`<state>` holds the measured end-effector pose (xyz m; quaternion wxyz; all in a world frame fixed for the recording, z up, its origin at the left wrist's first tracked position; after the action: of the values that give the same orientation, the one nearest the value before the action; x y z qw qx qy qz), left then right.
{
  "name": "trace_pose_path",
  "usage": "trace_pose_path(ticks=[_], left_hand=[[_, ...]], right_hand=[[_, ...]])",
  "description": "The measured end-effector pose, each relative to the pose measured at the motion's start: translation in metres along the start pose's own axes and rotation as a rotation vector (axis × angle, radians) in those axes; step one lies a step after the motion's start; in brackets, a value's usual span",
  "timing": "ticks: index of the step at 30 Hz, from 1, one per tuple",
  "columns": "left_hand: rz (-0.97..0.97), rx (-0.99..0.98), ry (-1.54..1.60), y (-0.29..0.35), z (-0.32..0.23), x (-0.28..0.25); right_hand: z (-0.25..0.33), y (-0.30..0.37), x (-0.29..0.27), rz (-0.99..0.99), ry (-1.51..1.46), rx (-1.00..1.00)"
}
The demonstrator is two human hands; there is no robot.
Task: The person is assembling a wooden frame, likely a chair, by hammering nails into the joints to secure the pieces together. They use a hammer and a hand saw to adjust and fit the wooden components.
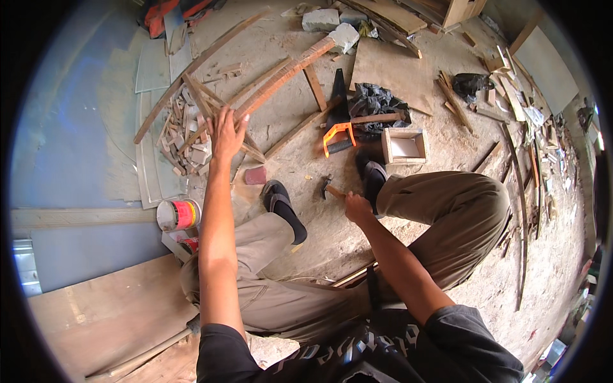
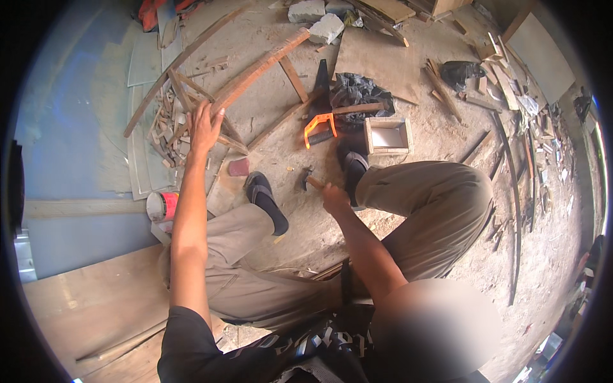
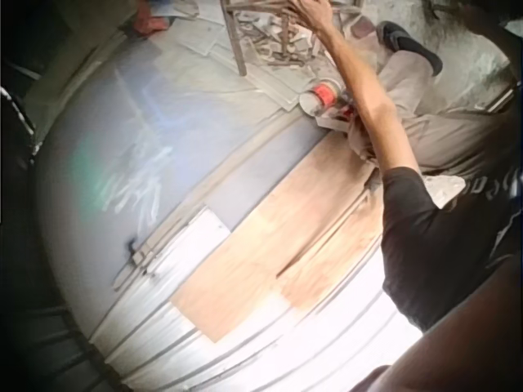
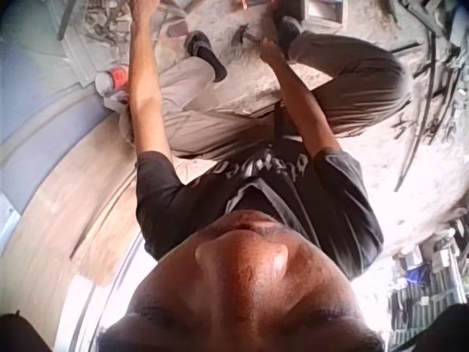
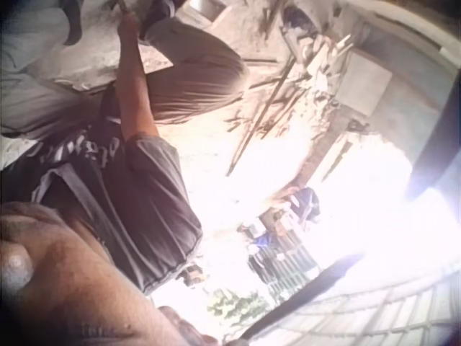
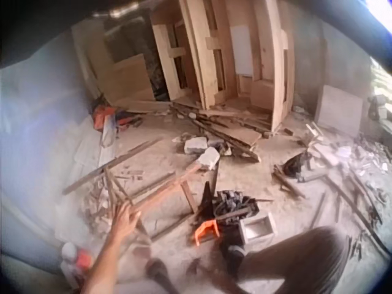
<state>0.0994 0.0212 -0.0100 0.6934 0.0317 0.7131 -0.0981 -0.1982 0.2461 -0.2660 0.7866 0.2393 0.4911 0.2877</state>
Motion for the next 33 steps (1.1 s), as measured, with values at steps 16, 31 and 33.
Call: trace_pose_path(ticks=[16,31,33], left_hand=[[0.014,-0.055,0.221,-0.087,0.026,-0.078],[-0.371,-0.357,-0.171,-0.161,0.086,-0.115],[-0.492,-0.445,-0.15,-0.151,0.098,-0.116]], right_hand=[[0.018,-0.016,-0.035,-0.303,-0.261,-0.082],[0.102,-0.073,-0.023,-0.42,-0.955,-0.202],[0.109,-0.075,-0.058,-0.47,-1.03,-0.264]])
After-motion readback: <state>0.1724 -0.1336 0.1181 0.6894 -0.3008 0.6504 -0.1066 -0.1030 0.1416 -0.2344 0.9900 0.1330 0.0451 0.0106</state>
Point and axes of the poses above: each hand's wrist, its own y-axis away from the middle knuckle, its own x-axis out of the palm, z = x × y, the point moved 9 cm from there along -y, towards the middle knuckle, and after that the axes turned 15 degrees about z, right-handed, at the moved point
